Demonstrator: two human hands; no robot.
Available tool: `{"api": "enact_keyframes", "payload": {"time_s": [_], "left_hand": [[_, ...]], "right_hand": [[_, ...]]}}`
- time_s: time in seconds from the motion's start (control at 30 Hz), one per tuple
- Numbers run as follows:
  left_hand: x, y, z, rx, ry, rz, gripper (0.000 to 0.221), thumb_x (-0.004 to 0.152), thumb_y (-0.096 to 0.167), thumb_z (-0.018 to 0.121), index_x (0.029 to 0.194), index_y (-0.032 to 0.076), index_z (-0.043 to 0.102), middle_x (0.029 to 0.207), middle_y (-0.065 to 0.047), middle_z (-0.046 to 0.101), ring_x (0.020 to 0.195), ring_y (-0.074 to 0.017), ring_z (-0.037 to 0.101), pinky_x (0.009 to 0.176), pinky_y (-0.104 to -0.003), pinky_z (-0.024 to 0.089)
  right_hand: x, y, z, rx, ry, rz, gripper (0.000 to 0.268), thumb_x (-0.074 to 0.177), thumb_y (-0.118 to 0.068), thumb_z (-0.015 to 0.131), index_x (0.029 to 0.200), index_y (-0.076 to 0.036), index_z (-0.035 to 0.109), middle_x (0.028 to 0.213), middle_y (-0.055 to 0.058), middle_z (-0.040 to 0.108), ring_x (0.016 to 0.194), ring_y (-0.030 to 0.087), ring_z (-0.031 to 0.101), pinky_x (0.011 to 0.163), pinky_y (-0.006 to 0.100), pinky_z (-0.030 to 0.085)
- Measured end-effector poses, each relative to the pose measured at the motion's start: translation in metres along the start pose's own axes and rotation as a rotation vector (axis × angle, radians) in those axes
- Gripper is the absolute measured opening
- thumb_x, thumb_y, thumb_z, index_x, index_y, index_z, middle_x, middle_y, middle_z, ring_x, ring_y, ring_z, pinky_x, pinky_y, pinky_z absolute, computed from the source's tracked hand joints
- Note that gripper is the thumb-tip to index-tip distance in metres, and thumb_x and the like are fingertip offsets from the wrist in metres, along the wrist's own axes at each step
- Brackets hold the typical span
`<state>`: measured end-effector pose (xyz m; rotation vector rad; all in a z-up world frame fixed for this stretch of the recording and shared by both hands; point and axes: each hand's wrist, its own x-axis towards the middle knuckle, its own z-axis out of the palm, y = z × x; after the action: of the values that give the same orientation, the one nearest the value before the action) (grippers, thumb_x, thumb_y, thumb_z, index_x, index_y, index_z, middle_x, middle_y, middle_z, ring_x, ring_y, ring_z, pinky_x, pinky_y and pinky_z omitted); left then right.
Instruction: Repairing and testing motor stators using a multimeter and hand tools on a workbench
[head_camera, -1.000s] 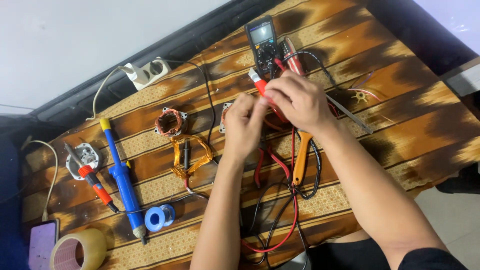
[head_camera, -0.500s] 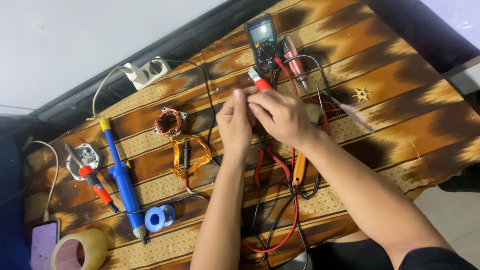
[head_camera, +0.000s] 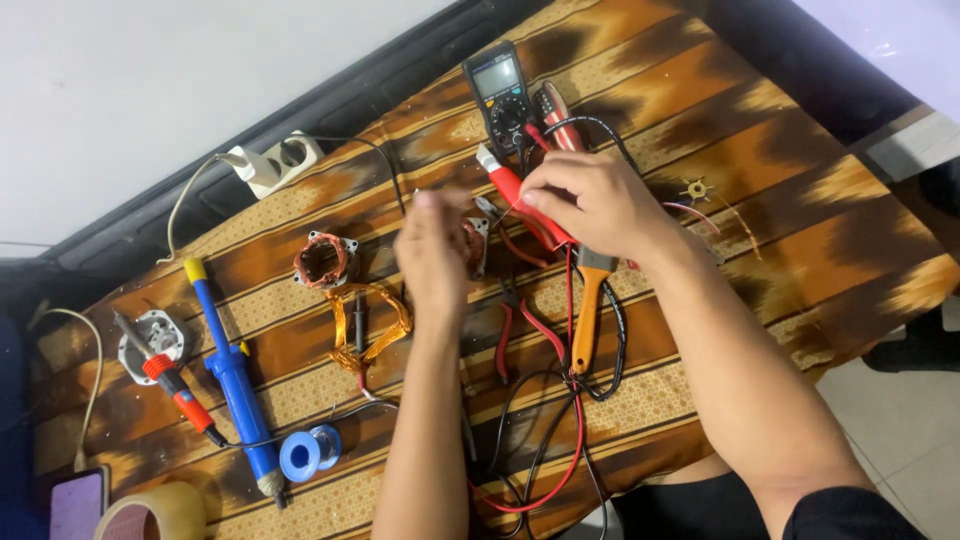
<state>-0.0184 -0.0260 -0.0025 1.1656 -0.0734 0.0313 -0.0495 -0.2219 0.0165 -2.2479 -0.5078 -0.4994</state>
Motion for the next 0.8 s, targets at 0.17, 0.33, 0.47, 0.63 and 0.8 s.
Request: {"api": "enact_keyframes", "payload": {"time_s": [0.17,0.33,0.47,0.63,0.8], "left_hand": [[-0.015,-0.011,0.013,0.356,-0.338,0.067,0.05,0.11,0.036,0.047,0.078,0.005,0.071,0.049,-0.001,0.043,0.05,-0.011,0.039,0.047,-0.023,0.036],[0.006,-0.019,-0.006,-0.063,-0.137,0.035,0.047,0.112,0.035,0.042,0.08,0.007,0.061,0.044,0.001,0.031,0.035,-0.0079,0.031,0.035,-0.021,0.024],[0.0,-0.017,0.003,-0.024,-0.14,0.037,0.034,0.111,0.036,0.046,0.094,0.01,0.062,0.053,0.004,0.041,0.042,-0.0035,0.036,0.037,-0.019,0.03],[-0.009,-0.019,0.015,-0.009,-0.174,0.071,0.035,0.11,0.026,0.052,0.122,-0.002,0.069,0.045,0.002,0.041,0.04,-0.0032,0.038,0.04,-0.017,0.031],[-0.012,0.0,0.021,0.078,0.011,0.089,0.043,0.109,0.034,0.05,0.105,0.001,0.078,0.047,0.002,0.04,0.042,-0.0035,0.04,0.041,-0.019,0.035]], "right_hand": [[0.001,-0.003,0.016,-0.033,0.213,-0.163,0.007,0.102,-0.012,0.069,0.101,-0.009,0.075,0.079,0.004,0.067,0.065,0.021,0.066,0.057,0.032,0.052],[-0.002,0.03,0.014,-0.11,0.366,-0.094,0.004,0.102,-0.012,0.072,0.105,-0.011,0.075,0.086,0.006,0.074,0.08,0.027,0.073,0.068,0.037,0.058],[-0.002,0.02,0.031,0.008,0.499,-0.012,0.007,0.1,-0.008,0.07,0.105,-0.01,0.076,0.088,0.008,0.076,0.083,0.028,0.075,0.071,0.038,0.06],[-0.004,0.0,0.074,0.009,0.406,-0.079,0.011,0.096,-0.008,0.071,0.105,-0.012,0.076,0.093,0.009,0.077,0.085,0.03,0.075,0.071,0.04,0.061],[0.0,-0.018,0.058,0.006,0.308,-0.057,0.007,0.099,-0.014,0.069,0.104,-0.012,0.074,0.087,0.01,0.075,0.081,0.032,0.074,0.068,0.042,0.059]]}}
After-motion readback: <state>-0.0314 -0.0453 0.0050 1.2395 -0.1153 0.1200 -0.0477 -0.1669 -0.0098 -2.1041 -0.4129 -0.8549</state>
